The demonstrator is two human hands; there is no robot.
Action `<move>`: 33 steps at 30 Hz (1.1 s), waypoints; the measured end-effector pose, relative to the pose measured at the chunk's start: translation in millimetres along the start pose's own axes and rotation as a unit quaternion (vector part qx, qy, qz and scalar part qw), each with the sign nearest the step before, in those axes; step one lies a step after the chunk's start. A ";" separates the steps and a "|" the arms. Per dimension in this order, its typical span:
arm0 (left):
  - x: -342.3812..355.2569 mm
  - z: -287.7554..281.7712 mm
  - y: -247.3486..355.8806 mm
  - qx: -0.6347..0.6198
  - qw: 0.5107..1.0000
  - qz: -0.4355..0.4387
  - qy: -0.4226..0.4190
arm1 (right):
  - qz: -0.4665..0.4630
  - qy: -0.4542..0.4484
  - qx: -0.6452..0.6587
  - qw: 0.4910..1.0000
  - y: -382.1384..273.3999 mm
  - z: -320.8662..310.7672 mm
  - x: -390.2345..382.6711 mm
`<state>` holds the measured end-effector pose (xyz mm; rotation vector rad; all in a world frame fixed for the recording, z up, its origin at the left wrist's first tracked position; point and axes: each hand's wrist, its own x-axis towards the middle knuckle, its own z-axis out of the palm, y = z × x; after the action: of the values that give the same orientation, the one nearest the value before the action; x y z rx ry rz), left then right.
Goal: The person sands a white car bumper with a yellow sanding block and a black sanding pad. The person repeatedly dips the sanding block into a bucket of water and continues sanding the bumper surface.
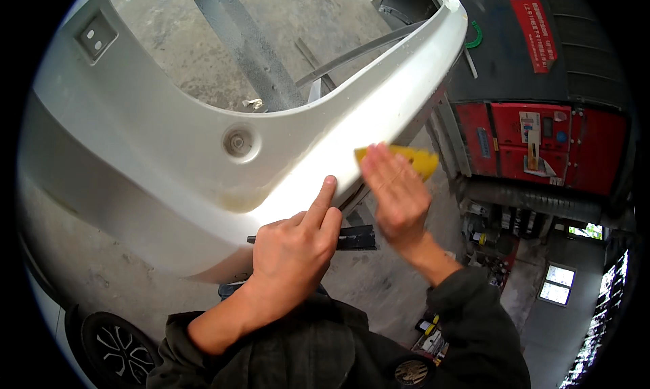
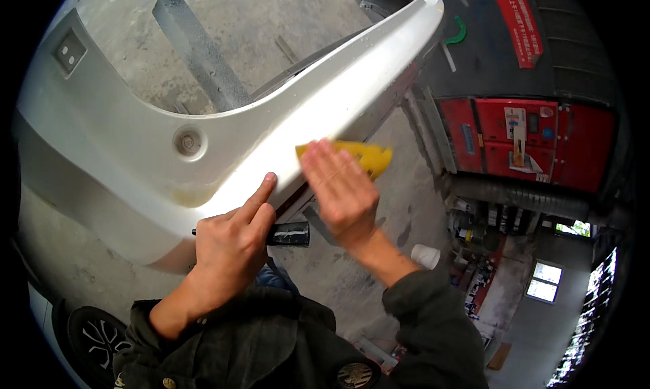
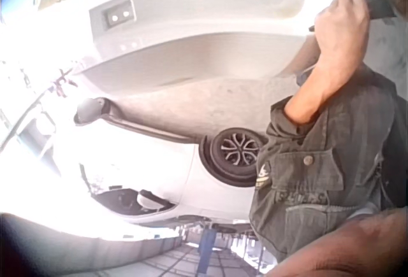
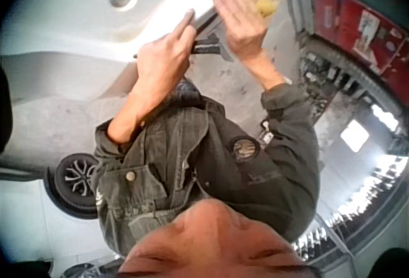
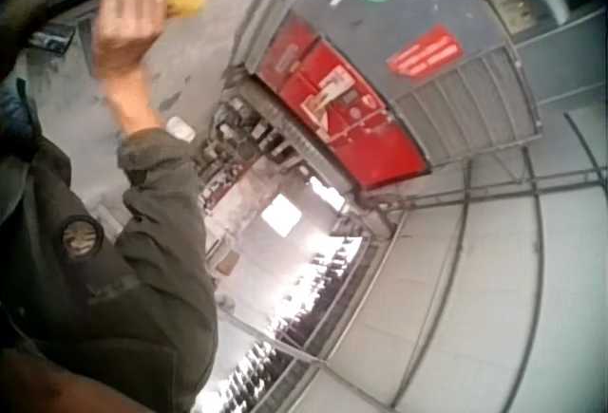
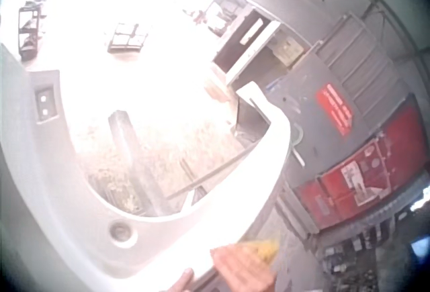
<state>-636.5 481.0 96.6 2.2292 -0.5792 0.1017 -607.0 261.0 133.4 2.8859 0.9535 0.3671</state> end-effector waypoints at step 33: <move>23.4 14.1 24.6 0.097 0.993 0.041 -0.057 | 0.465 0.026 0.433 0.772 37.4 -10.1 20.6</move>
<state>-628.1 447.9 110.5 2.4121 -0.7508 0.0744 -571.9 243.3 152.9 4.0011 -0.6541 0.0034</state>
